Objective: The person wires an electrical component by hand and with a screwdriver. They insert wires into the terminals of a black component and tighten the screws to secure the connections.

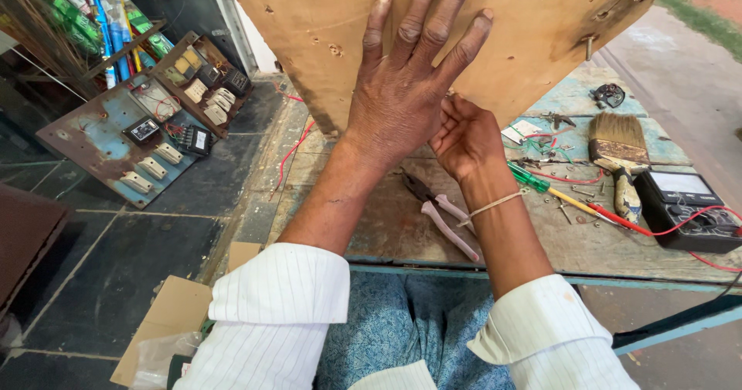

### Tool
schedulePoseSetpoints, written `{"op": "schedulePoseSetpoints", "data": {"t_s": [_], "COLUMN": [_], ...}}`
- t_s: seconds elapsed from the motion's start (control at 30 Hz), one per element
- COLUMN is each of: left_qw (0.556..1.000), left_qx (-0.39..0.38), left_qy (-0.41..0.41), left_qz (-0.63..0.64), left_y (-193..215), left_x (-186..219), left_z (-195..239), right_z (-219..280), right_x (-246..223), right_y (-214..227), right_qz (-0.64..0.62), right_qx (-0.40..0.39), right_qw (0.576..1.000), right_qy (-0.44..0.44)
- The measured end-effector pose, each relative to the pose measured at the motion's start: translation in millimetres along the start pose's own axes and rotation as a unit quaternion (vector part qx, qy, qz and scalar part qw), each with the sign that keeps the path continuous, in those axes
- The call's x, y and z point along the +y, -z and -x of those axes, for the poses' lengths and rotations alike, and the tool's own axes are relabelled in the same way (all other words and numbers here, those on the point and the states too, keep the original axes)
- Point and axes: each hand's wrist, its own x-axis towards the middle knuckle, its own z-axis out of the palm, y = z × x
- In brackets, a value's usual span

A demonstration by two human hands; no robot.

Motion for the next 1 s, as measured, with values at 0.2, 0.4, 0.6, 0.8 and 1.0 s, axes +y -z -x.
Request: {"op": "schedulePoseSetpoints", "data": {"t_s": [0.2, 0.4, 0.6, 0.8, 1.0], "left_qw": [1.000, 1.000, 1.000, 1.000, 1.000], "left_qx": [0.014, 0.006, 0.009, 0.015, 0.013], "left_qy": [0.002, 0.004, 0.005, 0.003, 0.009], "left_qz": [0.016, 0.005, 0.014, 0.024, 0.020], "left_y": [1, 0, 0, -3, -4], "left_x": [0, 1, 1, 1, 0], "left_z": [1, 2, 1, 1, 0], "right_z": [-12, -5, -18, -1, -12], "right_x": [8, 8, 10, 7, 10], "right_y": [12, 7, 19, 1, 10], "right_qz": [-0.045, -0.023, -0.069, -0.052, -0.074], "right_qx": [-0.045, 0.015, -0.035, -0.005, -0.038], "right_qw": [0.998, 0.999, 0.997, 0.999, 0.996], "right_qy": [0.016, 0.017, 0.013, 0.012, 0.015]}}
